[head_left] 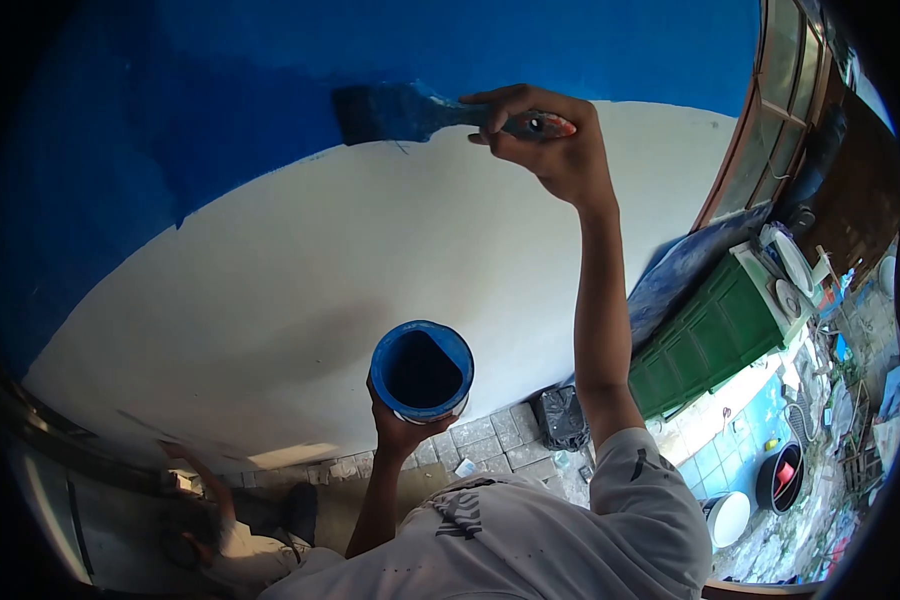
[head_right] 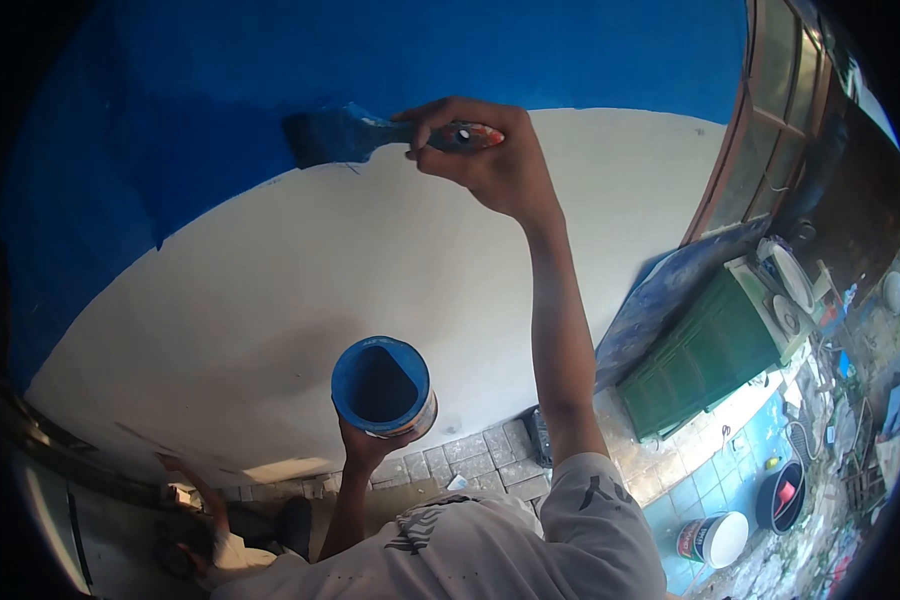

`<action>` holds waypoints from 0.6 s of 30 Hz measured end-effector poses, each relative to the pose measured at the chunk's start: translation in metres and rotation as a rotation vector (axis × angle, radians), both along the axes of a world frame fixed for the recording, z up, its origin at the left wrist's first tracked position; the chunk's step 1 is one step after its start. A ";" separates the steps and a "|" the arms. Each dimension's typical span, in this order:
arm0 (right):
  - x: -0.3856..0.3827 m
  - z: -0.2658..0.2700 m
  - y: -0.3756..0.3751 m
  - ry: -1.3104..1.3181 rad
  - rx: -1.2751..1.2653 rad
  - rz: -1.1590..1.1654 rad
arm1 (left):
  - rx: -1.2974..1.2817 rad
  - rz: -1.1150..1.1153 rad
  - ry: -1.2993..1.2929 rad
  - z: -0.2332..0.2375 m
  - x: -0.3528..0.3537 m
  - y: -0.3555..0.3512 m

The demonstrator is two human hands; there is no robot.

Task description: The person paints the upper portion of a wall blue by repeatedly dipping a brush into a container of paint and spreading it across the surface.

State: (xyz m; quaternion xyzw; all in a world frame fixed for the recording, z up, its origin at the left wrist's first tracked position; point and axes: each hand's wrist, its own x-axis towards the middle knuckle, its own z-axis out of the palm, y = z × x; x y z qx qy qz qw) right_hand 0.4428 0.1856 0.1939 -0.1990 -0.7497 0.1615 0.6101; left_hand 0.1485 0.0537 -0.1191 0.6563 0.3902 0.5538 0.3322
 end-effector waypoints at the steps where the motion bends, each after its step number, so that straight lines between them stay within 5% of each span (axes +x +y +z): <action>1: 0.004 -0.002 0.000 0.000 0.004 0.003 | 0.004 0.003 0.000 0.000 0.000 -0.001; 18: 0.022 -0.001 -0.017 0.040 0.086 -0.162 | 0.002 0.038 -0.001 0.003 0.008 -0.005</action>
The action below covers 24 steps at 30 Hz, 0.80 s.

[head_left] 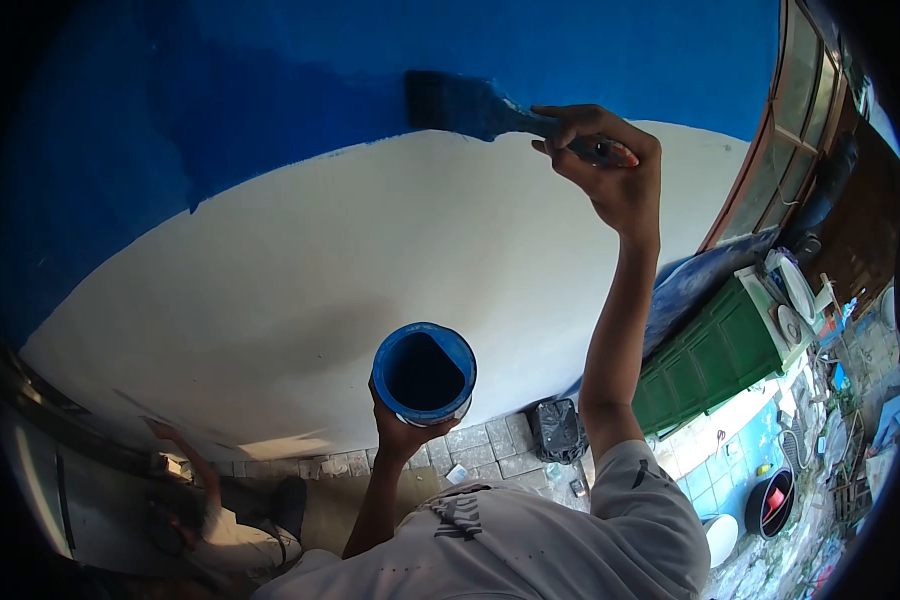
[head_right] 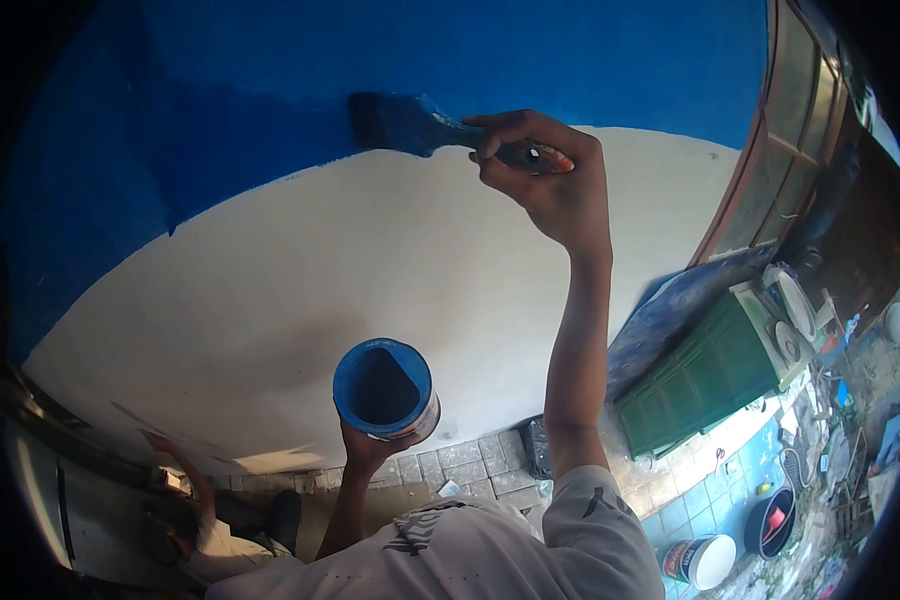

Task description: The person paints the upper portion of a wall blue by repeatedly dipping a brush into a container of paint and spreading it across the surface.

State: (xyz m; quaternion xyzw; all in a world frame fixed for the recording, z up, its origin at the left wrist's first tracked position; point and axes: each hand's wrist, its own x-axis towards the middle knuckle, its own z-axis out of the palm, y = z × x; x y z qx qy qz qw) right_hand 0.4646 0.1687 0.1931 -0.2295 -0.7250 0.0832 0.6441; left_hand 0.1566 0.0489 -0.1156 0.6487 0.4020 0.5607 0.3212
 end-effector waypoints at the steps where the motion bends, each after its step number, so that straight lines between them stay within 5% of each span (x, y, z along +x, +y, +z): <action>1: -0.003 0.001 -0.003 0.014 -0.001 0.033 | -0.005 -0.003 0.001 0.000 0.001 -0.001; 20: -0.040 0.003 0.018 -0.050 -0.049 0.151 | 0.036 -0.014 0.028 0.000 0.010 -0.003; 24: -0.030 0.003 0.004 -0.007 -0.036 0.023 | 0.059 0.018 0.016 -0.001 0.007 -0.003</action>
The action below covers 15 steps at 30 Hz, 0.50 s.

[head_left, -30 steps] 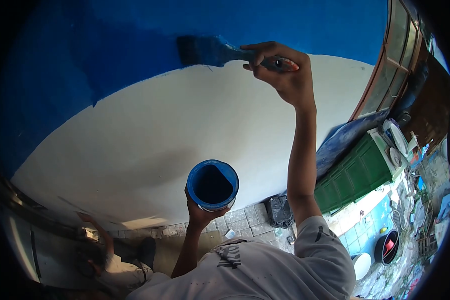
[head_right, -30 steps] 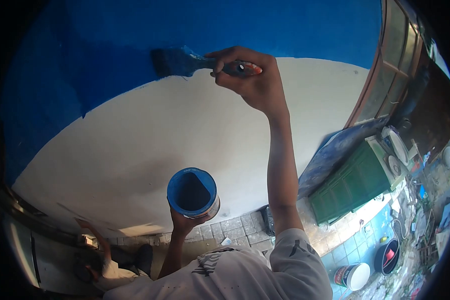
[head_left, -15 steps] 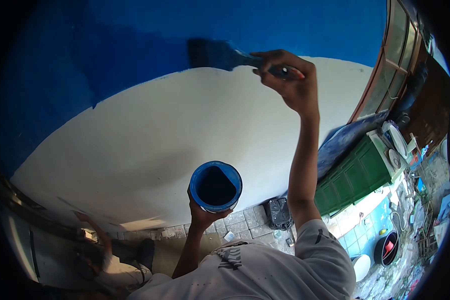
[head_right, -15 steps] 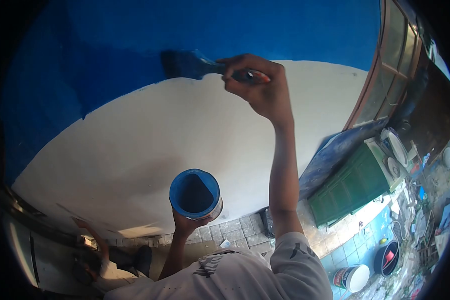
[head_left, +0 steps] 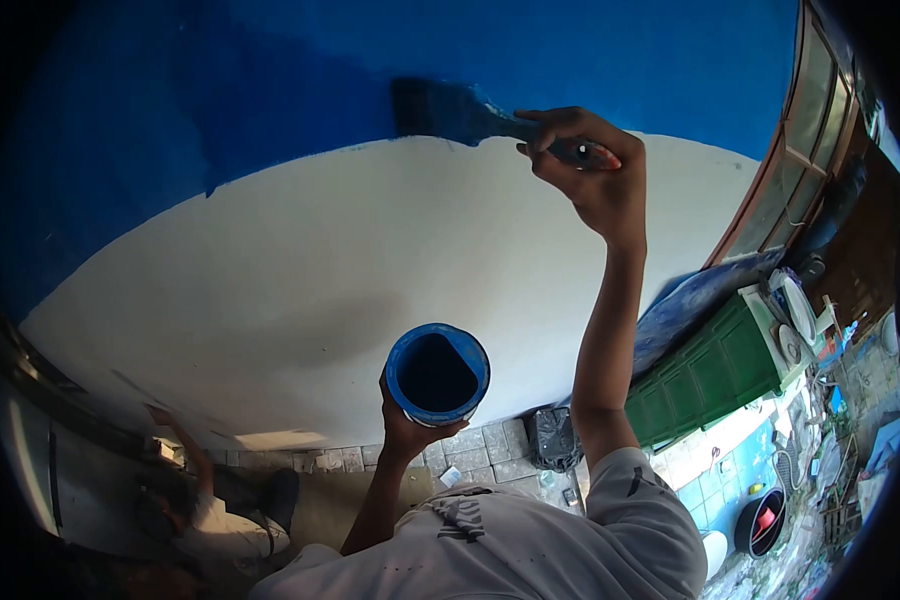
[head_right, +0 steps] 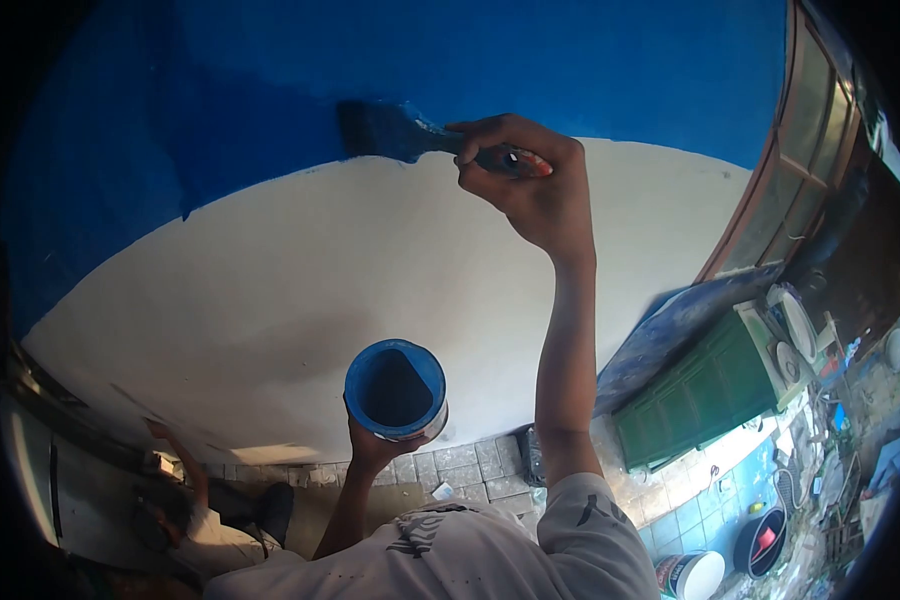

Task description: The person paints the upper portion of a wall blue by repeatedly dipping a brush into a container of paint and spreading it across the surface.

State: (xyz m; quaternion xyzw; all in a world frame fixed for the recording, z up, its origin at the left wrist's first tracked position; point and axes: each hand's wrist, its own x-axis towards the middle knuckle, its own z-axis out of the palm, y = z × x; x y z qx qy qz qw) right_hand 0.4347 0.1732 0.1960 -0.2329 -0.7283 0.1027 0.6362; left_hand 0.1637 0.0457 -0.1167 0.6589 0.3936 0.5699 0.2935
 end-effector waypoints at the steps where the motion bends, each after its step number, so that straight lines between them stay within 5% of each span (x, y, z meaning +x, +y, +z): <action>1: -0.002 0.002 -0.003 0.003 0.020 0.035 | 0.000 0.001 -0.003 -0.001 0.000 -0.001; 6: -0.025 0.004 0.003 -0.005 0.055 0.176 | -0.006 -0.006 0.006 0.001 -0.004 -0.001; 15: 0.014 -0.004 -0.020 0.049 -0.048 -0.057 | -0.045 0.013 0.000 0.005 -0.013 -0.005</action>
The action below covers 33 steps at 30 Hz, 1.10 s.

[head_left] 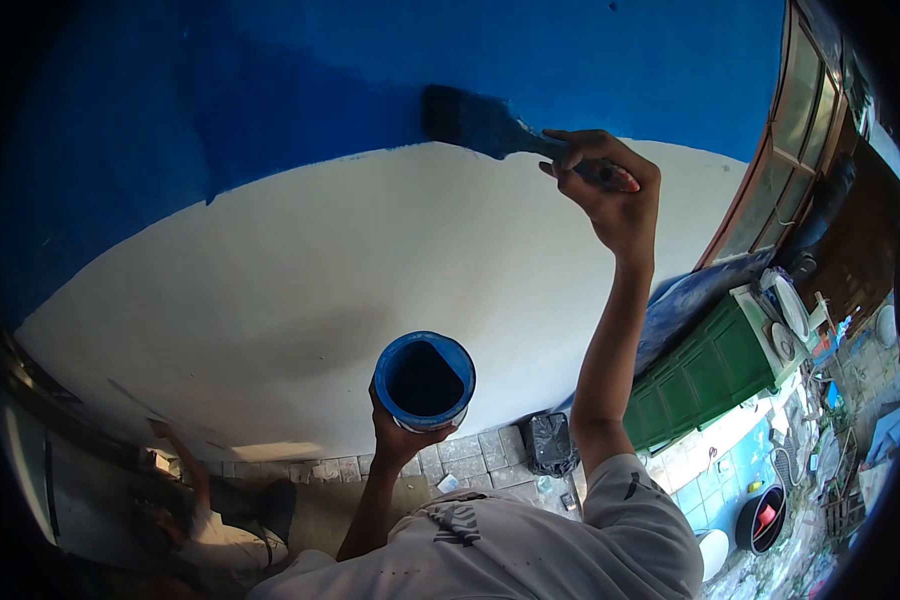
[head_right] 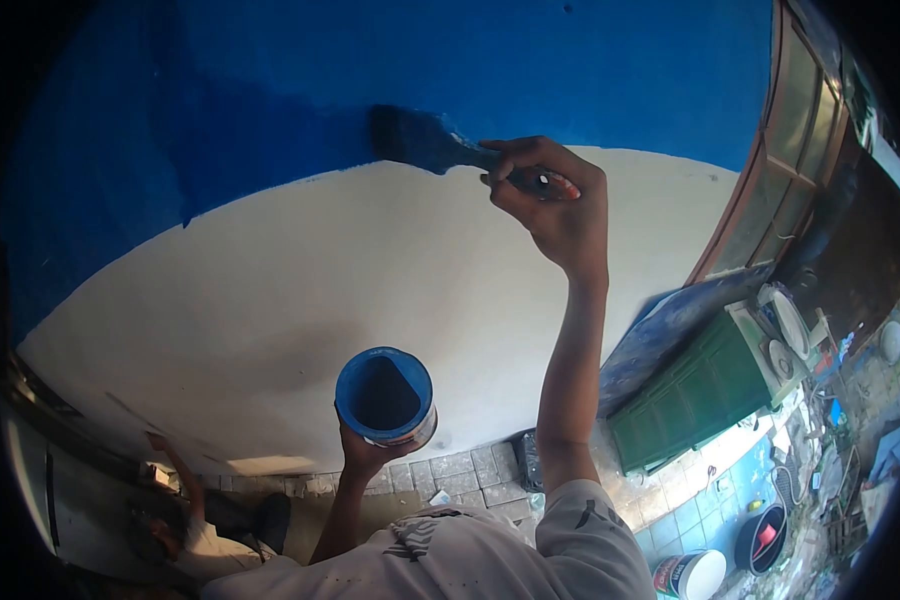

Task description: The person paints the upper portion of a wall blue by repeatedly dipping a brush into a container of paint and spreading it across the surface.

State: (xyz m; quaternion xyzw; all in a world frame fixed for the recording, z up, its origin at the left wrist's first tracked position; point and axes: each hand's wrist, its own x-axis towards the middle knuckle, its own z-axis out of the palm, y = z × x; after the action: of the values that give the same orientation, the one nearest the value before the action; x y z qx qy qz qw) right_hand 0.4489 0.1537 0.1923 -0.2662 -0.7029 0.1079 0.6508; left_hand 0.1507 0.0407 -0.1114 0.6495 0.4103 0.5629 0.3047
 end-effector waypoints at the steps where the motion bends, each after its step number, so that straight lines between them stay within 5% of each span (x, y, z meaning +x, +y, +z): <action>1: -0.003 -0.001 -0.002 0.041 0.000 0.034 | -0.003 -0.006 0.003 0.001 0.001 0.000; 5: -0.029 0.000 0.011 -0.017 0.003 0.209 | -0.002 -0.042 0.015 -0.001 0.004 0.002; 16: 0.057 -0.009 -0.008 0.231 -0.066 -0.065 | 0.000 0.000 -0.063 0.003 0.001 -0.011; 20: 0.044 0.000 -0.028 0.101 -0.047 -0.173 | 0.011 -0.006 -0.047 0.006 0.004 -0.011; 23: 0.033 0.002 -0.017 0.065 0.048 0.062 | -0.008 -0.032 -0.020 -0.004 0.005 -0.008; 33: 0.073 -0.030 -0.017 0.356 -0.158 0.132 | -0.030 -0.135 -0.057 -0.014 0.026 -0.009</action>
State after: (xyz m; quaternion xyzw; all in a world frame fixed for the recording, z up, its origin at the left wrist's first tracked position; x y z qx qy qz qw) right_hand 0.5219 0.1370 0.1627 -0.2467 -0.5820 0.2504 0.7333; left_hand 0.1768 0.0317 -0.1256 0.6548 0.3648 0.5534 0.3632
